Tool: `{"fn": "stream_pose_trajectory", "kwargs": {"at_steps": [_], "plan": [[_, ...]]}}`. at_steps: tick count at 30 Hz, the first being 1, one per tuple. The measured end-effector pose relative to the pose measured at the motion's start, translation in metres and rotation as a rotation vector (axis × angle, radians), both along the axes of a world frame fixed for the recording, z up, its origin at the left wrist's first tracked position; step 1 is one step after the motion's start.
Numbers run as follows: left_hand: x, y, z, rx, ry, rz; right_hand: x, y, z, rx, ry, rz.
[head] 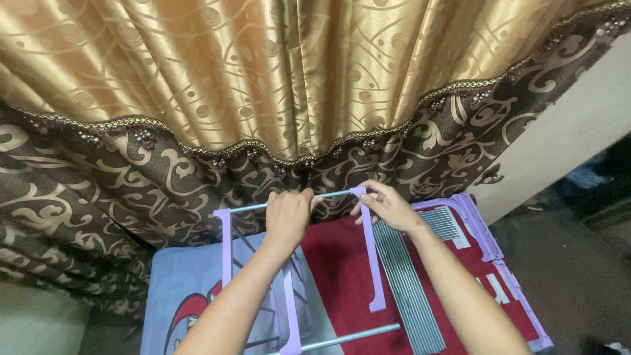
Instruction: The person assembles a folding clothes-drying rack on a bed, fitting purple plastic end frames together and inserting metal tubes one by one into the plastic joints, pressing each tube into place by hand and repositioning the frame as it takes shape.
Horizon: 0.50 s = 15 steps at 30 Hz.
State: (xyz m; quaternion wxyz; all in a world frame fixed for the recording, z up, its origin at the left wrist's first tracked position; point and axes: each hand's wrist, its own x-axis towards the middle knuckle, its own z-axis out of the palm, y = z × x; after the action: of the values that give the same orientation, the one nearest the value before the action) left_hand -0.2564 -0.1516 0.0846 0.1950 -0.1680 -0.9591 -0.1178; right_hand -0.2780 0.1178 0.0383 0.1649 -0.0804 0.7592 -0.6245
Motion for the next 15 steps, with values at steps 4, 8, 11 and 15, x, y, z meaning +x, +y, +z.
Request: {"fn": "stream_pose_trajectory", "kwargs": {"at_steps": [4,8,11,15], "plan": [[0.001,0.001,0.002,0.001,0.021,-0.011,-0.001,-0.004,-0.004,-0.11,0.282,0.061],[0.002,-0.001,0.004,0.021,0.017,-0.019,0.001,-0.01,-0.001,-0.063,0.285,0.027],[0.003,-0.002,0.004,0.02,0.01,-0.02,0.003,-0.003,0.008,-0.01,0.049,0.008],[0.002,0.001,0.001,0.012,0.008,-0.024,0.003,0.001,0.008,0.019,0.102,0.023]]}}
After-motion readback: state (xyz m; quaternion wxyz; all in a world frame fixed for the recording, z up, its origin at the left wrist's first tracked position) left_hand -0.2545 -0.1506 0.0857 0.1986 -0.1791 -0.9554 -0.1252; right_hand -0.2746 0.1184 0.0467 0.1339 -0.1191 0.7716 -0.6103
